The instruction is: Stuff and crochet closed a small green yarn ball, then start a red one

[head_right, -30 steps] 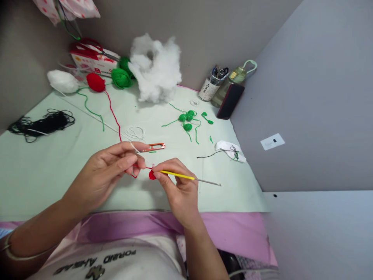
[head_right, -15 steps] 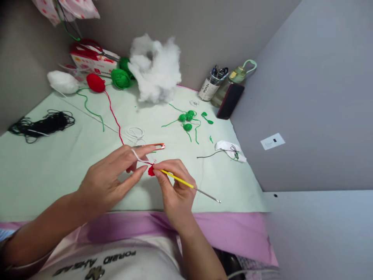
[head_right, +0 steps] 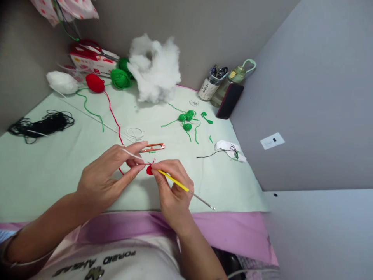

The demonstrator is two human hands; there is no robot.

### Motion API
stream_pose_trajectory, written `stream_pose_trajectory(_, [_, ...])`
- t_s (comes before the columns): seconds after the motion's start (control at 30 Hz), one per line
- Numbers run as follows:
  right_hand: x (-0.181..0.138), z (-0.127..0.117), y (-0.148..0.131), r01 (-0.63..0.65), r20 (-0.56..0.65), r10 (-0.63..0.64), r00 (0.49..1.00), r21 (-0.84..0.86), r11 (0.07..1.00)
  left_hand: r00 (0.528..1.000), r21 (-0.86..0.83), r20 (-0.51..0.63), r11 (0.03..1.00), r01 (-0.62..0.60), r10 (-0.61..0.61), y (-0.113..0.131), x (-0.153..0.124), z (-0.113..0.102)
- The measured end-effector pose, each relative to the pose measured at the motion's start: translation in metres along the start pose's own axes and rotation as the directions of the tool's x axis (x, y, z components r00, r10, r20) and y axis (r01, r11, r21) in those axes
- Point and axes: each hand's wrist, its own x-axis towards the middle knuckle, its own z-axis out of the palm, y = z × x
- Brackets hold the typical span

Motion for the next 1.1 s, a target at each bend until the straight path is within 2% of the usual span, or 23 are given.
stream_pose_trajectory(0.17, [-0.002,-0.001,-0.001,0.075,-0.007,-0.076,0.997,-0.082,0.994,0.971,-0.121,0.056,0.963,0.239,-0.234,0.004,-0.003,0.000])
stream_pose_trajectory(0.4, [-0.003,-0.004,-0.003,0.187,0.034,-0.184,0.982,-0.171,0.967,0.930,-0.247,0.102,0.897,0.367,-0.352,0.002,-0.003,0.000])
stream_pose_trajectory(0.63, [-0.006,-0.007,-0.003,0.351,0.103,-0.336,0.936,-0.341,0.872,0.850,-0.359,0.170,0.772,0.524,-0.498,0.005,-0.003,-0.002])
stream_pose_trajectory(0.73, [-0.010,-0.009,0.001,0.385,0.144,-0.357,0.923,-0.371,0.845,0.840,-0.393,0.195,0.744,0.540,-0.507,0.006,-0.003,-0.002])
stream_pose_trajectory(0.93, [-0.012,-0.014,0.005,0.393,0.145,-0.365,0.920,-0.366,0.844,0.868,-0.400,0.180,0.771,0.495,-0.464,0.004,-0.003,-0.001])
stream_pose_trajectory(1.1, [-0.012,-0.017,0.004,0.435,0.207,-0.383,0.900,-0.411,0.801,0.873,-0.389,0.178,0.783,0.486,-0.454,0.004,-0.004,-0.001])
